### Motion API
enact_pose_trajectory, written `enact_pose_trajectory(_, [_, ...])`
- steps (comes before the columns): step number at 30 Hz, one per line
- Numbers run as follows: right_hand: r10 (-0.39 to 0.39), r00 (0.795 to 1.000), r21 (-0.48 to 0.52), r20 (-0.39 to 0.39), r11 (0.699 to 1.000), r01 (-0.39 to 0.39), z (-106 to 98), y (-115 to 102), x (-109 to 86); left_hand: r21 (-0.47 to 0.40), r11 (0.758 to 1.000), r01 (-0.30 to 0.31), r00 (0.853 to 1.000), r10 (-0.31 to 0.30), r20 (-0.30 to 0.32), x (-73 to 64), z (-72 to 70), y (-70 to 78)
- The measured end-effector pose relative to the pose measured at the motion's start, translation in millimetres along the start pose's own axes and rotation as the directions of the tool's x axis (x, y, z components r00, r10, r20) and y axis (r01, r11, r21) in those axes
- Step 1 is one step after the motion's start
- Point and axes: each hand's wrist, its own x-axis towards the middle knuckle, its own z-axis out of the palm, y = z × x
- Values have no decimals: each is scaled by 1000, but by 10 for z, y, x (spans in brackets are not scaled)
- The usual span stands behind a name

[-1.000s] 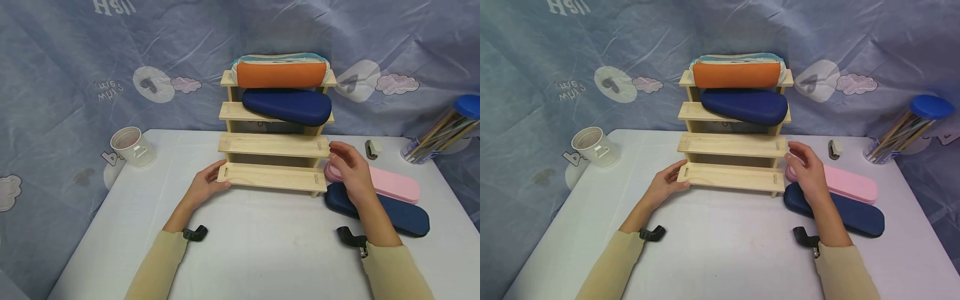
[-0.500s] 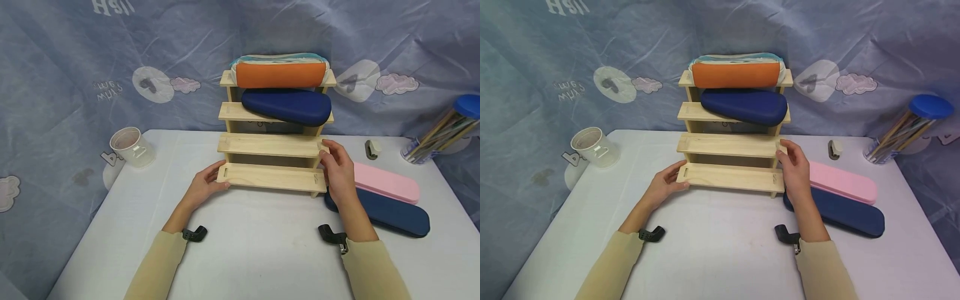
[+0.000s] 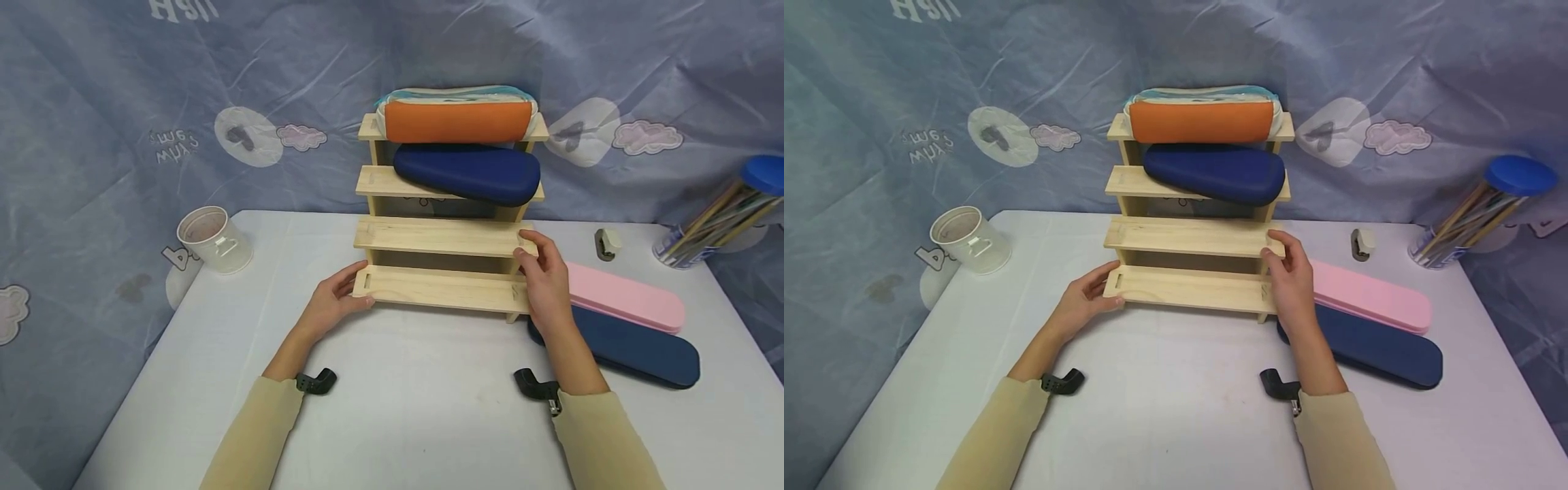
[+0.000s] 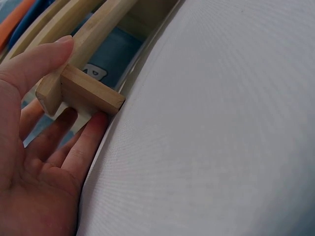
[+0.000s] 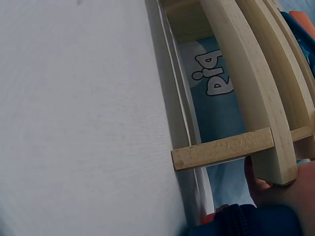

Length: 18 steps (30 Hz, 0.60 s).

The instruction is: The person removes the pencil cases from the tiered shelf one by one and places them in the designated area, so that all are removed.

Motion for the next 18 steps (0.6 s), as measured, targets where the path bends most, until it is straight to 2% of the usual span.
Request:
enact_pose_trajectory(8, [-42,999,-53,8,998,42,14,23,20,-4,1000,1,1000,-1,-9,-16,-17,49])
enact_pose_trajectory(13, [-42,999,-96,2,995,42,0,38,12,9,1000,16,1000,-16,19,-16,-20,111])
enact_pose_trajectory(18, [-52,999,-111,7,992,53,-17,46,1,149,988,28,998,-36,48,-27,-56,326])
